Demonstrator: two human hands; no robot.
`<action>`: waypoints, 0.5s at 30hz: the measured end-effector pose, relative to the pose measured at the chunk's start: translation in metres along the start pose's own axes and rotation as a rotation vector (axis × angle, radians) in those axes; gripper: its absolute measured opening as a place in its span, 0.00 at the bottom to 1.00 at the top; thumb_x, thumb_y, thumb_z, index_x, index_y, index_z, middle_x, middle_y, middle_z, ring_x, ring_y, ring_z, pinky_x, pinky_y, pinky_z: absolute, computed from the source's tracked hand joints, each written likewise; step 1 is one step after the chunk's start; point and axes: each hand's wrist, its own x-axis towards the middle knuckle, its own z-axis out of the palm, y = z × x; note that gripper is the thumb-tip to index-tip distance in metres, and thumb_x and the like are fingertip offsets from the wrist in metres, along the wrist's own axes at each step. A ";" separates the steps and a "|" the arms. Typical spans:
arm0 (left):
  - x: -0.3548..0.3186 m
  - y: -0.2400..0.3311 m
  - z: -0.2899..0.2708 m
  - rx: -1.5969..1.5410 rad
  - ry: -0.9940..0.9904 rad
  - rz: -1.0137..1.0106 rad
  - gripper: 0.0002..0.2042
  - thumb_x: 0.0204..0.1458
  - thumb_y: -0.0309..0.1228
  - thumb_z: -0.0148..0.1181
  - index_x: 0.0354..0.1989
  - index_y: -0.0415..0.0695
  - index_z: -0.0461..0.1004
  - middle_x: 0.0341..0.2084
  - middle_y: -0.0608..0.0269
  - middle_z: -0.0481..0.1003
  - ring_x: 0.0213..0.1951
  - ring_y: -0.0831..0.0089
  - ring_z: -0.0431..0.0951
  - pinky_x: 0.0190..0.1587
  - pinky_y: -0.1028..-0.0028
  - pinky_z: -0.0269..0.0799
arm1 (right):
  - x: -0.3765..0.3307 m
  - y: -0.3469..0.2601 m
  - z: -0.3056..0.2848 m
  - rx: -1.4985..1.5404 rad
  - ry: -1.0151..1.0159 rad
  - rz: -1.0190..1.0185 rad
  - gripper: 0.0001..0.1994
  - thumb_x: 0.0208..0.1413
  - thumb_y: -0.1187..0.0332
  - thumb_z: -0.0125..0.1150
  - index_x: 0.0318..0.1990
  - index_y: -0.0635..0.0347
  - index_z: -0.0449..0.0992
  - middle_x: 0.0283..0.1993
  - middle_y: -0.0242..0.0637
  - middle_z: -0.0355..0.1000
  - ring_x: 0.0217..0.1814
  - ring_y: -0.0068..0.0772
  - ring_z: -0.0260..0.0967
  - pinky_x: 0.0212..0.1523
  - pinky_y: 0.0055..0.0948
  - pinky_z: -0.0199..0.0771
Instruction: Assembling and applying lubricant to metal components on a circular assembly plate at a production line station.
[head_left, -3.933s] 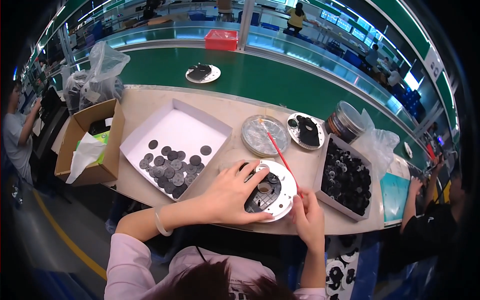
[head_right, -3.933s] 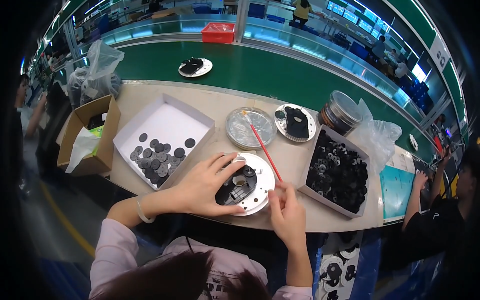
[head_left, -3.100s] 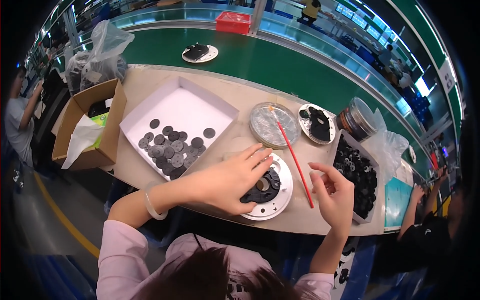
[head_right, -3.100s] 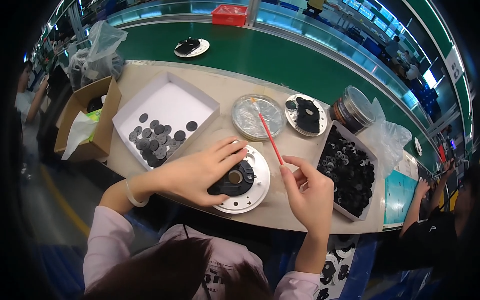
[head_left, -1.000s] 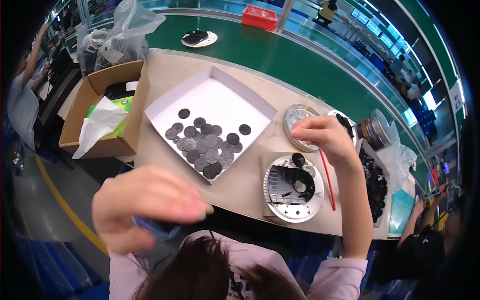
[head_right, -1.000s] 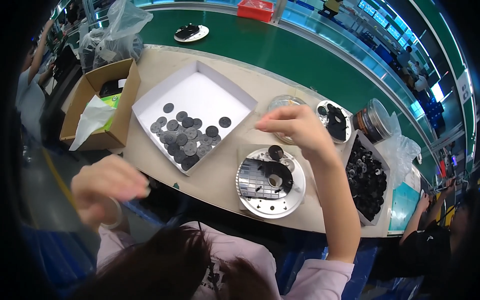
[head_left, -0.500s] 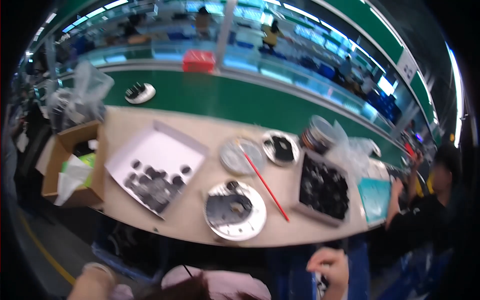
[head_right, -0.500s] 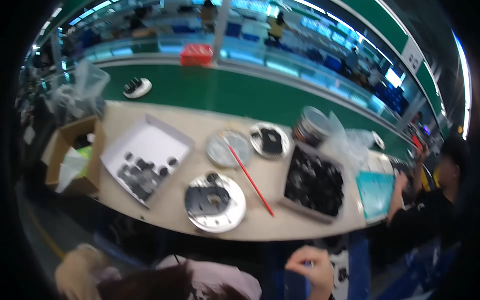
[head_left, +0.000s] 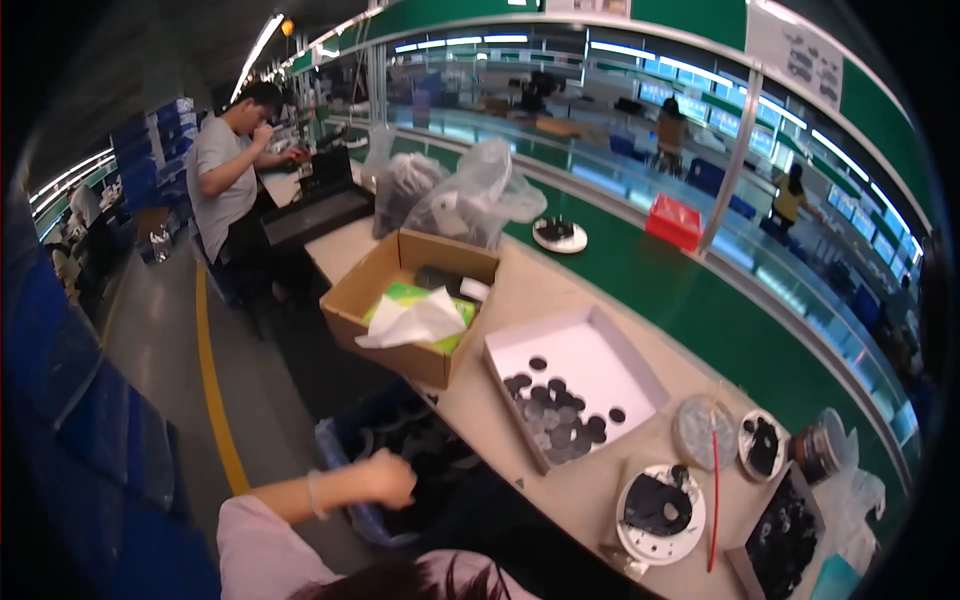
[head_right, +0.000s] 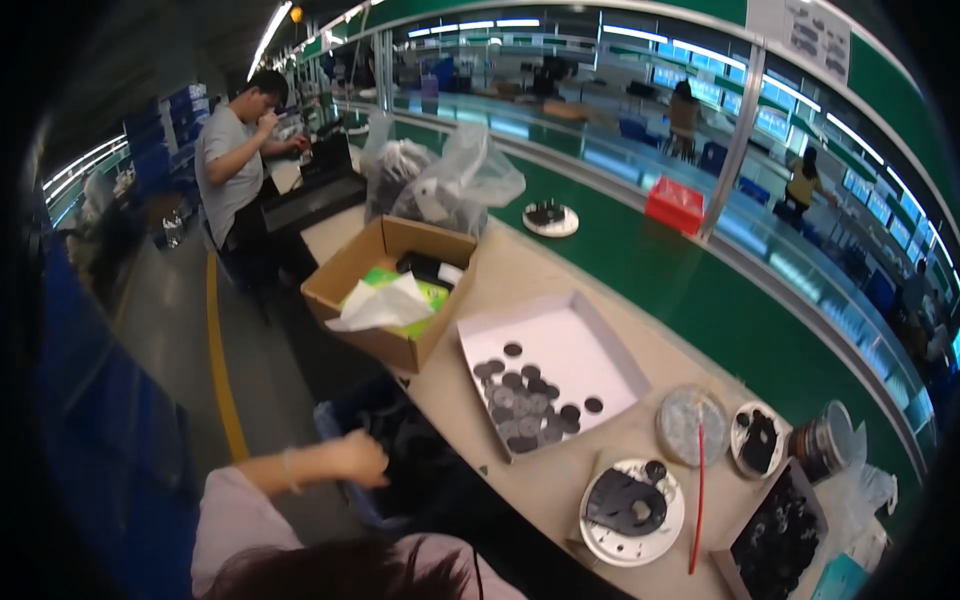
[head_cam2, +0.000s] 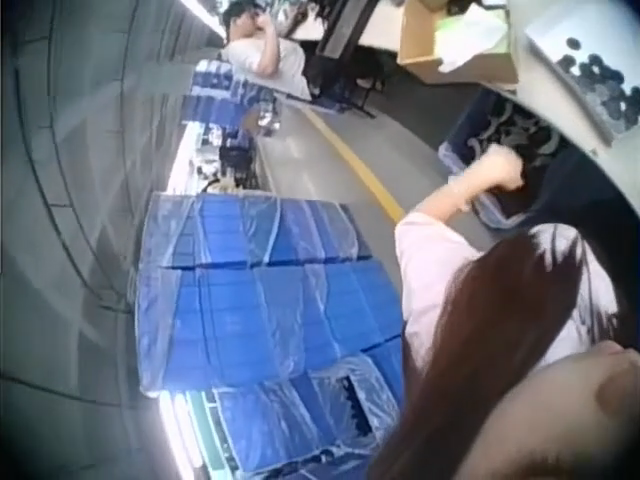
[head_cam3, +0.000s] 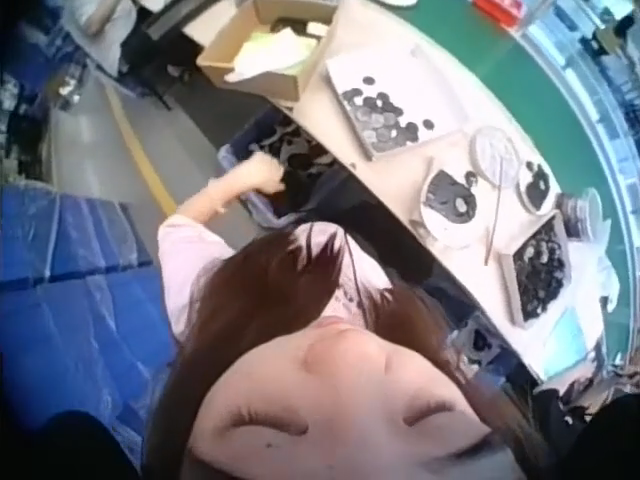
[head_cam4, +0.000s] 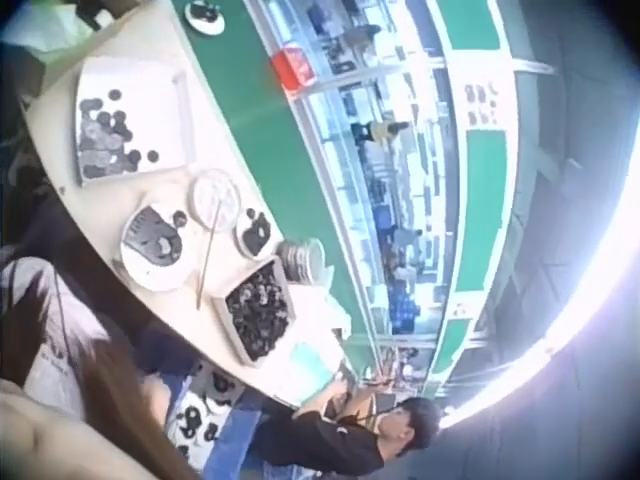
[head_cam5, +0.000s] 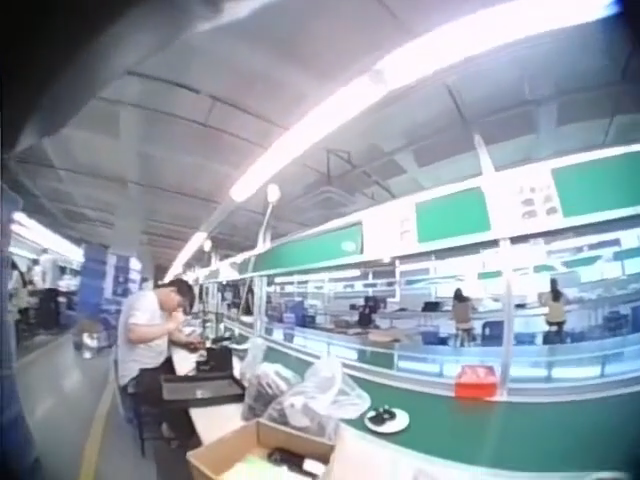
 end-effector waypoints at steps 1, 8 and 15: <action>-0.015 -0.008 -0.022 -0.139 0.164 0.120 0.17 0.51 0.46 0.49 0.25 0.48 0.79 0.22 0.57 0.77 0.28 0.58 0.77 0.32 0.64 0.71 | -0.031 -0.016 -0.014 0.030 -0.059 -0.013 0.16 0.45 0.61 0.56 0.40 0.58 0.78 0.35 0.50 0.75 0.39 0.47 0.74 0.41 0.39 0.73; -0.037 0.040 -0.124 -0.515 1.004 0.742 0.08 0.43 0.29 0.63 0.33 0.43 0.77 0.27 0.62 0.76 0.28 0.65 0.73 0.31 0.72 0.68 | -0.075 -0.156 -0.185 -0.110 1.038 -0.788 0.18 0.37 0.75 0.65 0.41 0.54 0.76 0.29 0.38 0.73 0.30 0.39 0.70 0.31 0.31 0.69; 0.001 0.118 -0.134 -0.569 0.990 1.101 0.12 0.43 0.28 0.61 0.38 0.40 0.73 0.40 0.58 0.72 0.42 0.63 0.72 0.42 0.69 0.69 | 0.063 -0.302 -0.267 -0.481 0.792 -0.666 0.13 0.42 0.72 0.59 0.40 0.59 0.75 0.39 0.45 0.73 0.43 0.46 0.70 0.44 0.39 0.70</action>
